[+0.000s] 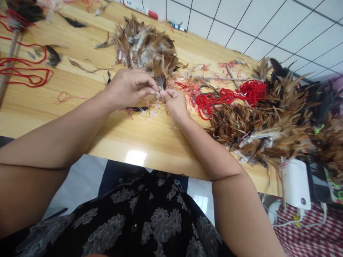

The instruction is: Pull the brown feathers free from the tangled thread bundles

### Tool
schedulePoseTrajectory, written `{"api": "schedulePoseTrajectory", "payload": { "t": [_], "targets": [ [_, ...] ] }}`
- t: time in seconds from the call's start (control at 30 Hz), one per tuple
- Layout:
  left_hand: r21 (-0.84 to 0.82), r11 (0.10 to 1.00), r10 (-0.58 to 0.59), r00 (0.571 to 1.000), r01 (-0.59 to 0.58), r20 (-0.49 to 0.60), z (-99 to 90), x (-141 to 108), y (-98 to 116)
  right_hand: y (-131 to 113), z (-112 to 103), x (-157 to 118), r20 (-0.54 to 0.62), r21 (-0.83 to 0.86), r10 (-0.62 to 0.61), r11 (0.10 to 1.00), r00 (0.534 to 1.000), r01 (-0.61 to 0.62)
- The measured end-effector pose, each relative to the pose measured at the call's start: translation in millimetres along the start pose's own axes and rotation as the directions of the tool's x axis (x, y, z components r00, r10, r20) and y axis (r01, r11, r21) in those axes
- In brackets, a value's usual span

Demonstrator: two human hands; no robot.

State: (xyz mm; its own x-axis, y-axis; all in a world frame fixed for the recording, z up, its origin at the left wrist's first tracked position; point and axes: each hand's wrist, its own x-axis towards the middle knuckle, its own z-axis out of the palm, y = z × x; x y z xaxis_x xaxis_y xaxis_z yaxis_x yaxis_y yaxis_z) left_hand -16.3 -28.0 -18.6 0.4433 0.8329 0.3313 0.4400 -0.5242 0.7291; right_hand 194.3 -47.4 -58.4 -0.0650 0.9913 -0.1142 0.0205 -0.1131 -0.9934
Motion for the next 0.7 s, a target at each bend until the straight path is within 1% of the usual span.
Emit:
{"api": "schedulePoseTrajectory", "payload": {
  "t": [0.1,0.27,0.4,0.5,0.57,0.6,0.67,0.7],
  "targets": [
    [0.025,0.998,0.054,0.998,-0.054,0.016,1.8,0.2,-8.2,-0.5,-2.5,2.1,0.06,-0.094,-0.01,0.995,0.998,0.015],
    [0.148,0.987,0.057,0.997,-0.063,0.048,1.7,-1.0,-8.0,7.9,-5.2,6.9,0.098,-0.165,-0.022,0.986,0.995,0.038],
    [0.201,0.98,-0.027,0.994,0.005,0.11,2.5,-2.4,0.2,9.1,-2.4,6.8,0.129,-0.181,-0.054,0.981,0.99,0.077],
    [0.191,0.981,-0.058,0.992,0.035,0.116,2.8,-2.1,3.3,4.8,-1.3,4.2,0.142,-0.173,-0.034,0.983,0.989,0.059],
    [0.168,0.985,-0.041,0.997,0.029,0.071,2.1,-1.1,2.0,1.3,-1.8,1.5,0.152,-0.15,-0.011,0.988,0.988,0.034],
    [0.152,0.988,-0.03,0.999,0.025,0.031,1.2,-0.4,0.7,-0.5,-2.4,0.1,0.155,-0.136,0.0,0.99,0.988,0.021],
    [0.118,0.993,-0.019,0.997,0.028,-0.078,-2.0,0.8,-1.9,-4.1,-3.9,-2.1,0.144,-0.103,0.019,0.995,0.989,-0.004],
    [0.101,0.994,-0.025,0.988,0.041,-0.151,-4.1,1.3,-2.7,-6.0,-4.8,-2.6,0.133,-0.084,0.026,0.996,0.991,-0.015]
  ]
}}
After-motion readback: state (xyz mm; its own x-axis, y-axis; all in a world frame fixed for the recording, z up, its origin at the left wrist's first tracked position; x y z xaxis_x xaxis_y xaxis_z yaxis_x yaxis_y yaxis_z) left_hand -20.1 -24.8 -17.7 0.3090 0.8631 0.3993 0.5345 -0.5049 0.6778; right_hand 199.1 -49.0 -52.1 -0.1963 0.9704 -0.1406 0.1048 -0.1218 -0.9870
